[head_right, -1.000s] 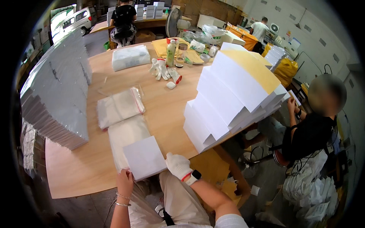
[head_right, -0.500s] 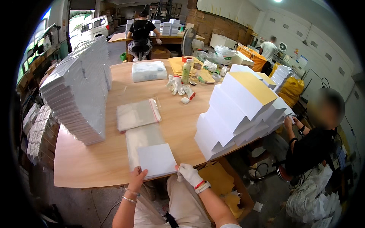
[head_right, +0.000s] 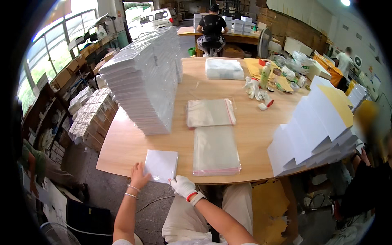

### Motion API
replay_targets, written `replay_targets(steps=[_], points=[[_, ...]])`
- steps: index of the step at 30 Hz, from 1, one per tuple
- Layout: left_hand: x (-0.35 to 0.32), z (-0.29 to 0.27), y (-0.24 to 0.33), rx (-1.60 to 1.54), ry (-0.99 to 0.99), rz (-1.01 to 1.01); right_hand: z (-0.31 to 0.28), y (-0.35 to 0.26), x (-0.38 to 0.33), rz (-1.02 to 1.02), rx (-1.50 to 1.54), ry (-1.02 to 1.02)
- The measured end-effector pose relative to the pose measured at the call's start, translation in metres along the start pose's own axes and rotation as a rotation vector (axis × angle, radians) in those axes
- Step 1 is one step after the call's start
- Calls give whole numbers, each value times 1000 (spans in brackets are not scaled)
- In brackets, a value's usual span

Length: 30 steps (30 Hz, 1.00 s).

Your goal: The person sits at a table and repeatedly picks up white sheets of paper, places them into clear plastic bags, and stacks the filled bags. The person also handles stacks of paper and plastic bags on the table.

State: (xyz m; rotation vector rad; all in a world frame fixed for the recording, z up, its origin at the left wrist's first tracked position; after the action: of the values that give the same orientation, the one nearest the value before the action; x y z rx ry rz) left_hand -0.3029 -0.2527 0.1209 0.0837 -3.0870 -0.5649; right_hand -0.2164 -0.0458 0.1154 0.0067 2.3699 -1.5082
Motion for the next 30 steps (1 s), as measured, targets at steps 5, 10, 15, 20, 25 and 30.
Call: replay_targets(steps=[5, 10, 15, 20, 25, 30], points=[[-28, 27, 119, 105, -140, 404, -14, 1, 11, -340, -431, 239], [-24, 23, 96, 128, -161, 226, -156, -100, -131, -659, -158, 367], [-32, 17, 112, 151, -105, 296, -350, -131, -361, -686, -675, 1419], [-48, -6, 132, 40, 4, 441, -467, -179, -410, -524, -1203, 1218], [-66, -21, 137, -113, 54, 524, -528, -120, -368, 146, -769, 922], [-89, -34, 147, -357, 51, 564, -531, -122, -369, 142, -826, 1066]])
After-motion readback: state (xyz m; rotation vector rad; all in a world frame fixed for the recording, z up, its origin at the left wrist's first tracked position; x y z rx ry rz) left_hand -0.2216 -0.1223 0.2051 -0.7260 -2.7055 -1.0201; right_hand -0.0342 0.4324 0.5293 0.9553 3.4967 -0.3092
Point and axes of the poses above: each hand's wrist, its own x-axis towards the middle knuckle, its own z-axis out of the palm, y = z × x, the point moved 10 cm from there along x, towards the middle knuckle, and after that the axes turned 12 degrees about -z, right-handed, at the moved point
